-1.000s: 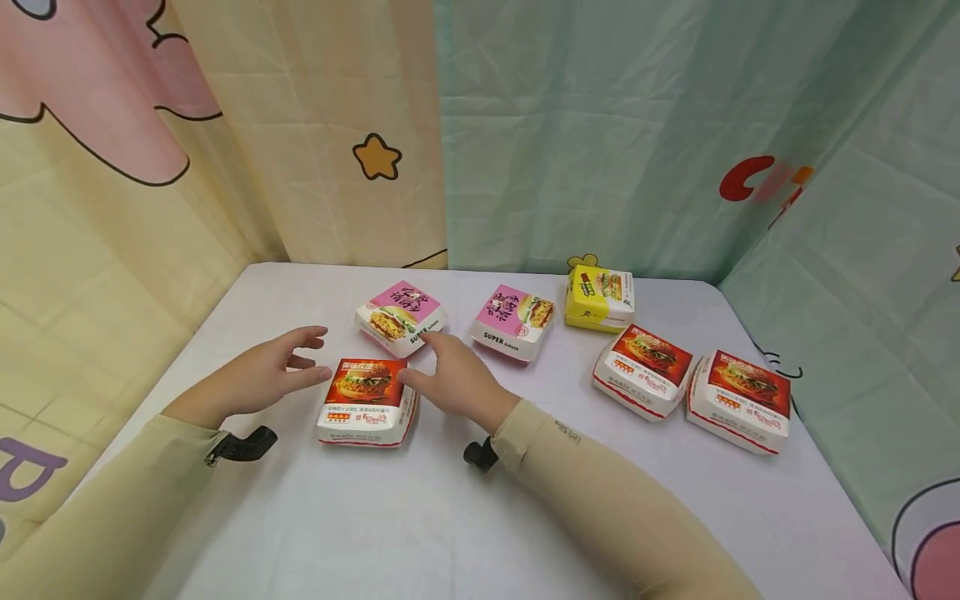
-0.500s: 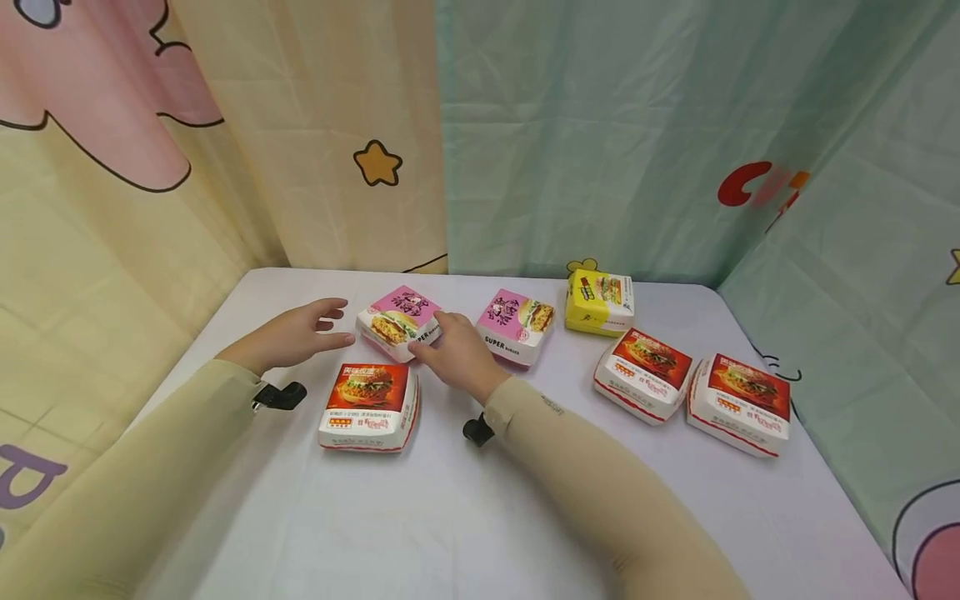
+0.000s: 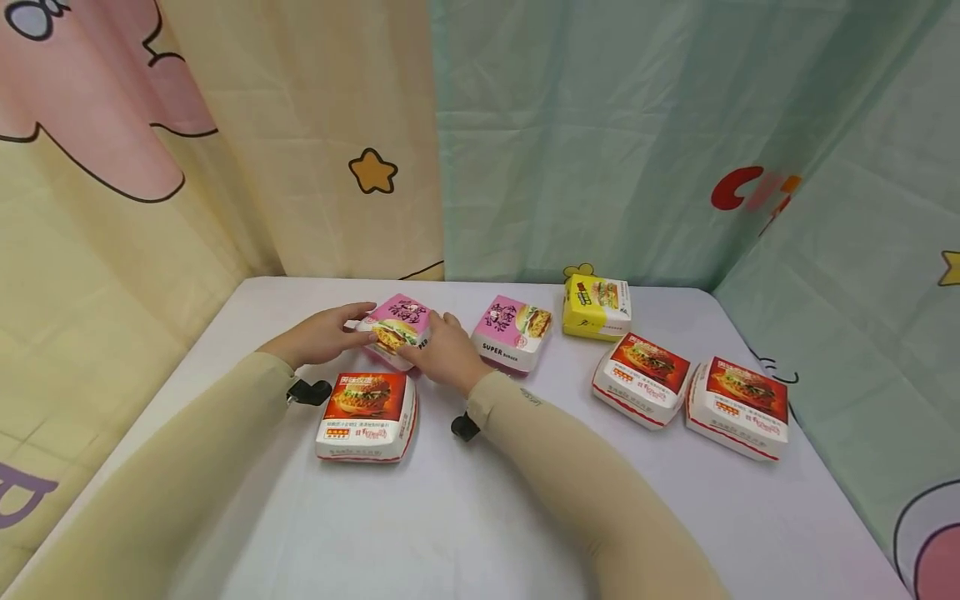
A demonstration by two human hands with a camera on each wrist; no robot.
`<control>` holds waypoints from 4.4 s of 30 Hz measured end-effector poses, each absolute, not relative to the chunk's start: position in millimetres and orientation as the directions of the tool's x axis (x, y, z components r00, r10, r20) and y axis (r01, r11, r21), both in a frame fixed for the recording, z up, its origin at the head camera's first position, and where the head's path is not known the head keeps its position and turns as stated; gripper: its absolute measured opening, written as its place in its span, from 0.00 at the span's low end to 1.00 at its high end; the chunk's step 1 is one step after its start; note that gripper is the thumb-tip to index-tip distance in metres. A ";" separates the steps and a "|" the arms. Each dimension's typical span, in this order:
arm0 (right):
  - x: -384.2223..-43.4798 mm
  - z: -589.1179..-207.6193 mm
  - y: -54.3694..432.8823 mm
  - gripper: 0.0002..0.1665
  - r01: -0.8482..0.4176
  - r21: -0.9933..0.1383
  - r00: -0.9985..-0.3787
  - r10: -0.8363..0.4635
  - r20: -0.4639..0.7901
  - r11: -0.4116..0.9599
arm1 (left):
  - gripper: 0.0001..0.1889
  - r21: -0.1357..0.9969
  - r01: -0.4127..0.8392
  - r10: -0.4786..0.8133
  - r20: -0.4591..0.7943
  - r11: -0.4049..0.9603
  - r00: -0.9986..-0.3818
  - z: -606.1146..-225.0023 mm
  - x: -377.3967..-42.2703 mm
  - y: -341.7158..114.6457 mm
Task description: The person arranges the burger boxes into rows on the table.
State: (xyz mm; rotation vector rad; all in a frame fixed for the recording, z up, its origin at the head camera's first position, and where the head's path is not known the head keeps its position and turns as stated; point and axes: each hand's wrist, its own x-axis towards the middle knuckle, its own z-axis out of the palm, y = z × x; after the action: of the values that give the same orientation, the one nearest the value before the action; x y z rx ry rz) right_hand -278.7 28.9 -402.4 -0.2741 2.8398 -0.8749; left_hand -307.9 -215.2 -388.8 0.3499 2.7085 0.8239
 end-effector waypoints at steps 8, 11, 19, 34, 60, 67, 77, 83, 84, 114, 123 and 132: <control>-282.0 -404.5 25.6 0.60 -0.104 -0.561 -0.970 -0.209 -0.127 0.821 | 0.41 0.583 0.134 0.293 -0.186 0.801 -0.938 -395.8 -309.2 -212.5; -282.3 -405.7 25.3 0.61 -0.097 -0.558 -0.967 -0.211 -0.143 0.824 | 0.41 0.600 0.113 0.280 -0.192 0.792 -0.941 -400.1 -308.4 -212.7; -284.2 -405.1 26.0 0.61 -0.120 -0.545 -0.967 -0.222 -0.126 0.830 | 0.41 0.612 0.077 0.245 -0.196 0.787 -0.949 -401.0 -306.9 -211.1; -287.2 -399.9 32.3 0.70 -0.128 -0.564 -0.935 -0.289 -0.206 0.816 | 0.46 0.543 0.120 0.295 -0.249 0.831 -0.922 -390.3 -303.1 -213.0; -279.0 -392.2 29.3 0.52 -0.123 -0.531 -0.929 -0.286 -0.237 0.839 | 0.38 0.549 0.097 0.255 -0.218 0.830 -0.942 -397.0 -290.1 -211.8; -277.8 -392.6 30.0 0.49 -0.121 -0.543 -0.927 -0.291 -0.238 0.831 | 0.38 0.545 0.082 0.235 -0.217 0.834 -0.948 -397.5 -283.6 -211.5; -277.1 -391.3 31.5 0.43 -0.181 -0.533 -0.926 -0.325 -0.190 0.826 | 0.39 0.543 0.072 0.222 -0.215 0.836 -0.951 -396.8 -277.5 -213.2; -277.8 -391.9 31.4 0.40 -0.158 -0.546 -0.931 -0.309 -0.196 0.823 | 0.39 0.555 0.064 0.216 -0.213 0.830 -0.953 -396.2 -276.0 -213.9; -277.8 -392.0 31.3 0.39 -0.155 -0.548 -0.931 -0.307 -0.198 0.822 | 0.39 0.558 0.061 0.214 -0.213 0.828 -0.953 -396.2 -275.8 -213.9; -280.3 -394.1 30.9 0.38 -0.166 -0.573 -0.913 -0.345 -0.219 0.803 | 0.38 0.595 0.017 0.179 -0.215 0.803 -0.960 -398.5 -272.9 -213.0; -281.1 -395.0 30.0 0.38 -0.151 -0.573 -0.912 -0.337 -0.234 0.806 | 0.39 0.598 0.014 0.181 -0.219 0.801 -0.959 -399.2 -272.2 -214.4; -281.1 -394.8 29.7 0.39 -0.144 -0.573 -0.910 -0.336 -0.244 0.807 | 0.38 0.600 0.009 0.176 -0.220 0.800 -0.960 -399.9 -272.1 -215.3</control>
State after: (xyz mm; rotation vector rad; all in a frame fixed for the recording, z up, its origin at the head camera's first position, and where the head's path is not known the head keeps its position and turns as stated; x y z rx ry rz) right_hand -281.1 29.7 -394.8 -0.3644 2.6586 -0.8050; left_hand -272.1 -215.3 -399.9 0.1427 2.7237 0.9067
